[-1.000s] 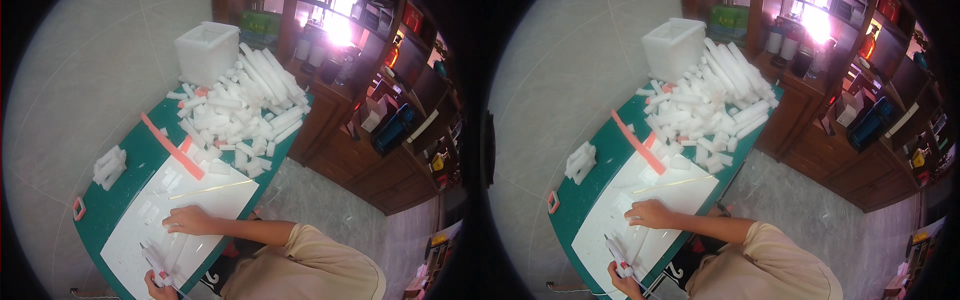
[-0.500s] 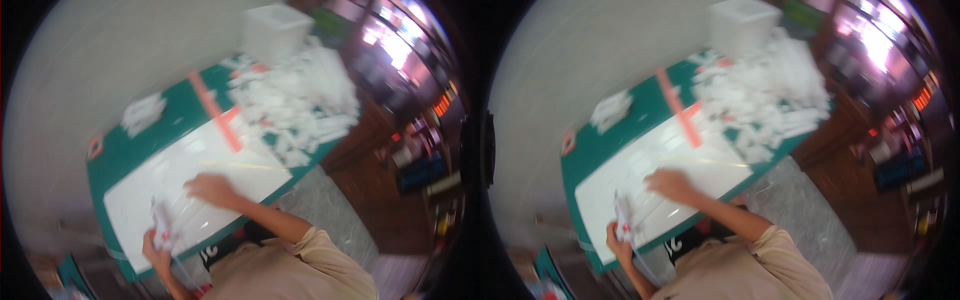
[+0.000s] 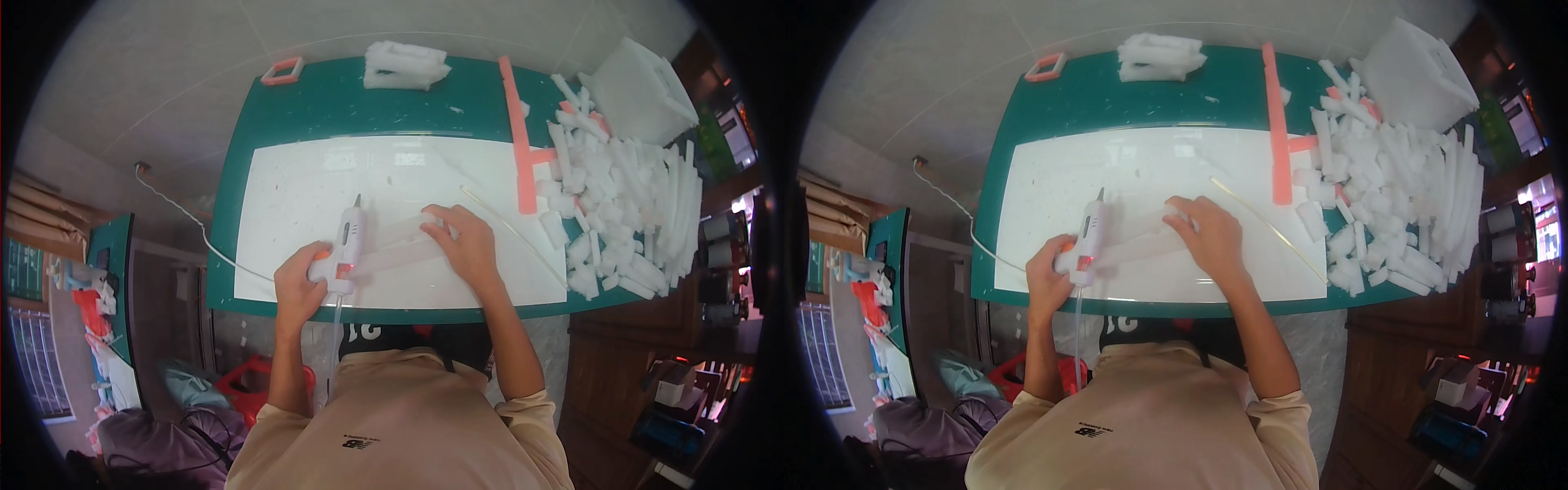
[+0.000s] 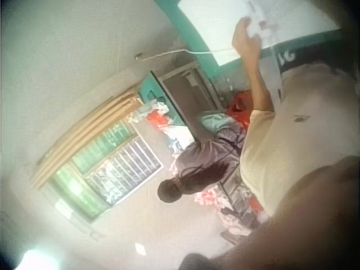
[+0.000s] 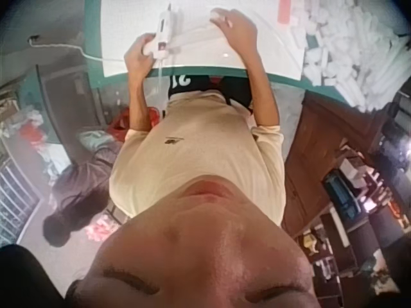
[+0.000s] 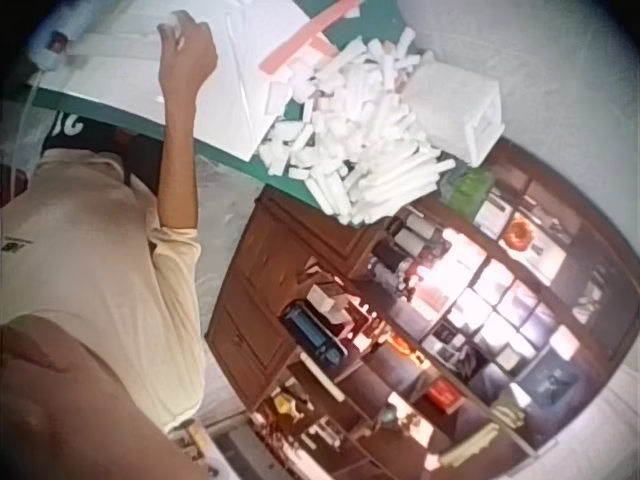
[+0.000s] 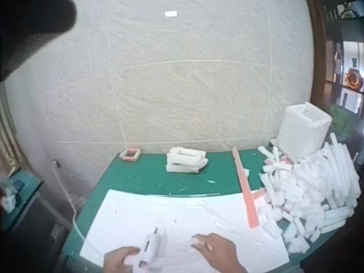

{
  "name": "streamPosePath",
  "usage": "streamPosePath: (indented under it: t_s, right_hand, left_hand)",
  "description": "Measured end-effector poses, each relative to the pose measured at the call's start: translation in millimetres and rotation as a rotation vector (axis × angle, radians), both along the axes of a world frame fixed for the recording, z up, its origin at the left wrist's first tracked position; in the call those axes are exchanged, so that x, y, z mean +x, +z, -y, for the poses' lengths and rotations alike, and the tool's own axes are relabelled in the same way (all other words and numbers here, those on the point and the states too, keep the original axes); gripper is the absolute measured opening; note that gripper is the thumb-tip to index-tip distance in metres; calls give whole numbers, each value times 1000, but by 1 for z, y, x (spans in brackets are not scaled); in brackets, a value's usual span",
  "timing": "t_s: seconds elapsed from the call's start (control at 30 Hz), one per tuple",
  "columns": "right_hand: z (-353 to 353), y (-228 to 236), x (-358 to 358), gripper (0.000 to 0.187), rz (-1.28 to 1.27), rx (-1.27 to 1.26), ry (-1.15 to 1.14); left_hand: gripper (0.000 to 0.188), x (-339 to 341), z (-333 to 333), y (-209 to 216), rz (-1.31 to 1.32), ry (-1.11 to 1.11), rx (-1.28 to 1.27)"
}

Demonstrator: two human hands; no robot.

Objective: Joining pieces of white foam using a hot glue gun.

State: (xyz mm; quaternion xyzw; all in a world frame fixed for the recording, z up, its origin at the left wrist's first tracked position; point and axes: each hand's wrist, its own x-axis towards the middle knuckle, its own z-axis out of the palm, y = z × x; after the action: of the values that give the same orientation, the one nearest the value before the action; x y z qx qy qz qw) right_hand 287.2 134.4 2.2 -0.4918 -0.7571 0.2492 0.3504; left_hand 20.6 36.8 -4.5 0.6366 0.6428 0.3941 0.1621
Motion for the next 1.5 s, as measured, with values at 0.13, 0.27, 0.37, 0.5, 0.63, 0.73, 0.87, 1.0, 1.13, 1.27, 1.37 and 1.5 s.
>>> streamPosePath:
  t_s: [0.13, 0.27, 0.37, 0.5, 0.63, 0.73, 0.87, 1.0, 1.13, 1.27, 1.37, 1.5]
  right_hand:
    - [-1, 1, 0, 23, 1, -5, -7]
    - [0, 2, 0, 23, 13, -19, -2]
    - [-1, 0, 1, 23, 20, -4, -2]
    - [0, 2, 0, 23, 13, -11, -1]
    - [0, 1, 1, 26, -12, -42, 12]
    - [-2, 4, 4, 34, -30, -68, 41]
    - [0, 9, 7, 54, -61, -67, 97]
    - [1, 13, 14, 62, -49, -129, 122]
    - [3, 16, 16, 63, -66, -154, 113]
    - [7, 18, 24, 60, -132, -155, 74]
    - [10, 16, 34, 53, -167, -86, -14]
    - [15, 16, 45, 47, -201, -87, -117]
  left_hand:
    - [49, 0, -1, -1, -42, -13, 10]
    - [48, -1, 1, -2, -37, -16, 10]
    - [49, 1, 0, 1, -32, -17, -3]
    - [49, 0, 1, 0, -35, -24, -1]
    - [49, -1, 1, 0, -18, -19, 0]
    - [48, -2, 0, 1, -24, -20, 1]
    - [48, -2, 1, 0, -43, -18, -2]
    - [48, -1, 0, -3, -34, -28, -10]
    - [41, -1, 0, -6, -30, -12, 19]
    - [38, 7, -1, 5, -15, 19, -6]
    - [40, 9, -1, 9, 0, 30, -34]
    - [39, 8, -1, 3, -18, 43, 10]
